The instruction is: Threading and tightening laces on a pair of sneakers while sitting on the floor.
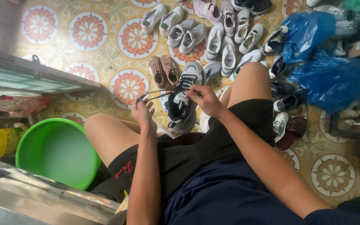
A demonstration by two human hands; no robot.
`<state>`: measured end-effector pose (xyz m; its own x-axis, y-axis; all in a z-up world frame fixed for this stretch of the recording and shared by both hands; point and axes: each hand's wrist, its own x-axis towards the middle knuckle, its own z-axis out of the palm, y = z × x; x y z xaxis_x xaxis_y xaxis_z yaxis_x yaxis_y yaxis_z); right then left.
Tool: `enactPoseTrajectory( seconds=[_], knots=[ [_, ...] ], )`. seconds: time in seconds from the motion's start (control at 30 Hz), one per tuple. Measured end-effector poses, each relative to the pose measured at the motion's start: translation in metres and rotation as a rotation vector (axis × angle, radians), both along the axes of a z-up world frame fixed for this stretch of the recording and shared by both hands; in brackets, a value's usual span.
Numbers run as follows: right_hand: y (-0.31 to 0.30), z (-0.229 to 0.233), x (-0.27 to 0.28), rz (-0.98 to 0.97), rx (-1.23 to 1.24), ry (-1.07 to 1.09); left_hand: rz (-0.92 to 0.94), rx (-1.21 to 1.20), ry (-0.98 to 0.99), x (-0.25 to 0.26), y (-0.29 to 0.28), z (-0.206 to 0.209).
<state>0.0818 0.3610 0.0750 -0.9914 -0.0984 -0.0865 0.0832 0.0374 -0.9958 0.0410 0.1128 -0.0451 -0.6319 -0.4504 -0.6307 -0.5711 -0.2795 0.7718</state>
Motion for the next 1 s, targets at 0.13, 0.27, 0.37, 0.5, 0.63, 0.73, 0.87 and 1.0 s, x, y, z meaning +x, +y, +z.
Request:
enactPoseTrajectory(
  seconds=[0.13,0.27,0.37,0.5,0.63,0.73,0.87,1.0],
  knots=[
    [-0.001,-0.005,0.002,-0.033,-0.051,-0.014,0.029,0.137,-0.114,0.002,0.009,0.032],
    [-0.003,-0.013,0.001,-0.038,-0.063,-0.016,0.109,0.265,-0.130,0.005,0.010,0.024],
    [-0.003,-0.015,0.001,-0.045,-0.042,-0.001,0.062,0.042,-0.068,0.007,0.016,0.005],
    [-0.005,-0.014,0.002,-0.062,0.047,0.029,-0.572,-0.425,0.324,0.024,0.053,0.078],
    [-0.007,-0.009,0.008,-0.009,0.140,0.083,-0.974,-0.742,0.526,0.045,0.081,0.086],
    [-0.010,0.001,0.013,0.033,0.230,0.059,-1.090,-0.975,0.475,0.052,0.089,0.058],
    [-0.014,0.010,0.012,-0.027,0.307,0.072,-1.095,-1.089,0.484,0.050,0.088,0.053],
    [-0.016,0.018,0.009,-0.128,0.333,0.016,-1.179,-1.034,0.437,0.050,0.083,0.059]
  ],
)
